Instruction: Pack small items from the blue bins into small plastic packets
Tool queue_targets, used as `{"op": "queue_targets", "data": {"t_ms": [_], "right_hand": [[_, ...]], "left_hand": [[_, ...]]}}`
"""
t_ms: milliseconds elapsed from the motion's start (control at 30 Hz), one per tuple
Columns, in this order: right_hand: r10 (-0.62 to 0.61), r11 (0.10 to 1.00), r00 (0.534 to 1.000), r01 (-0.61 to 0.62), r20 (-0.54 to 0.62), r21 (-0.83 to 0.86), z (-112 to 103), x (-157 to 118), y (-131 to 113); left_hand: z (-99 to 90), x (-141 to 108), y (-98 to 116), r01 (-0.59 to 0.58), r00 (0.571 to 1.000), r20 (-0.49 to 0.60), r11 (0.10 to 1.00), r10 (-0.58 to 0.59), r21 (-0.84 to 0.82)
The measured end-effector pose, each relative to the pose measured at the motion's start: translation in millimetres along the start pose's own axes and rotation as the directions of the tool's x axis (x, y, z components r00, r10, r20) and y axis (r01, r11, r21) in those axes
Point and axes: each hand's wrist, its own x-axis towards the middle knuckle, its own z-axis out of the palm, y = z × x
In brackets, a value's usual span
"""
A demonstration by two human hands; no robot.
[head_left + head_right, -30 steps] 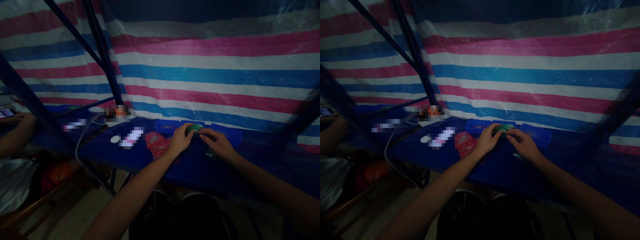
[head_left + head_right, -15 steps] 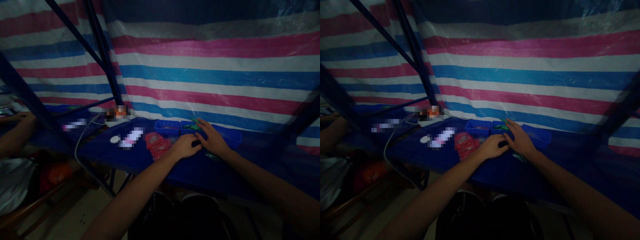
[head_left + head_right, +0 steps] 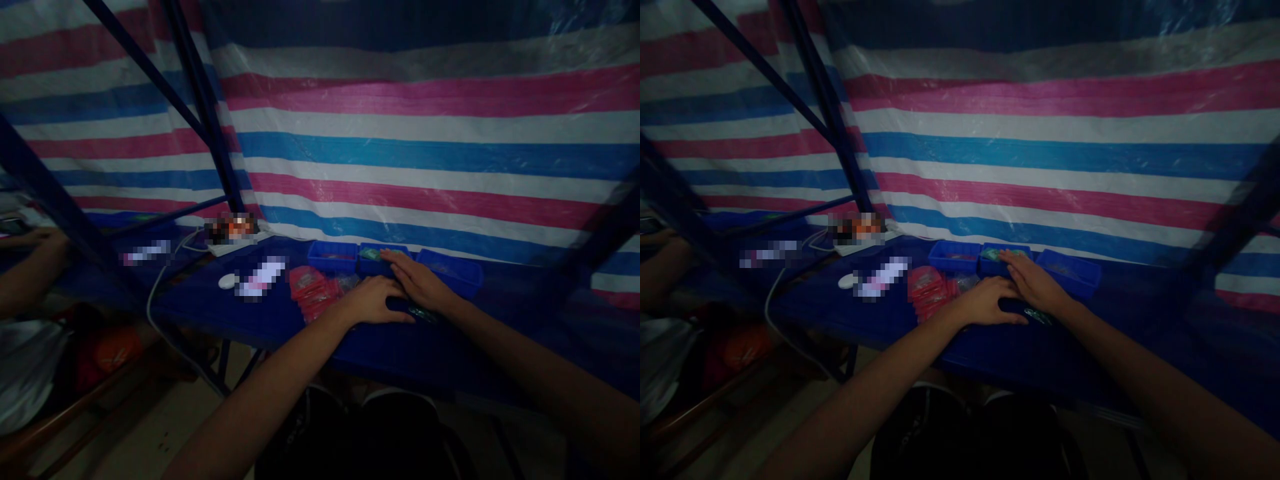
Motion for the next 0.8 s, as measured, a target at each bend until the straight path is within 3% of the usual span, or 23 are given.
{"op": "queue_targets", "data": {"t_ms": [100, 233, 400, 467, 567, 700, 800], "right_hand": [[0.005, 1.000, 0.998, -0.007, -0.055, -0.026, -2, 0, -2], [0.051, 0.997, 0.987, -0.058, -0.152, -0.041, -10, -2, -9], [0.123, 0.992, 0.956, -0.127, -0.268, 0.002, -20, -4, -21], [0.136, 0.990, 0.950, -0.137, -0.283, 0.016, -22, -5, -23], [0.142, 0.990, 0.947, -0.141, -0.288, 0.027, -21, -7, -23], [0.176, 0.984, 0.935, -0.162, -0.307, 0.069, -21, -10, -23], [0.271, 0.953, 0.914, -0.211, -0.301, 0.217, -22, -13, -24]], "left_hand": [[-2.4, 2, 0, -0.038, 0.999, 0.013, 0.999, 0.038, -0.036], [-4.3, 0, 10, -0.064, 0.997, -0.049, 0.998, 0.064, -0.015], [3.7, 3, 27, -0.311, 0.950, 0.003, 0.949, 0.311, -0.057], [6.9, 7, 28, -0.337, 0.941, 0.020, 0.940, 0.338, -0.056], [7.5, 10, 26, -0.286, 0.958, 0.025, 0.958, 0.286, -0.010], [2.7, 7, 23, -0.102, 0.995, 0.023, 0.986, 0.099, 0.133], [-2.2, 3, 22, 0.013, 0.991, -0.131, 0.987, 0.008, 0.158]]}}
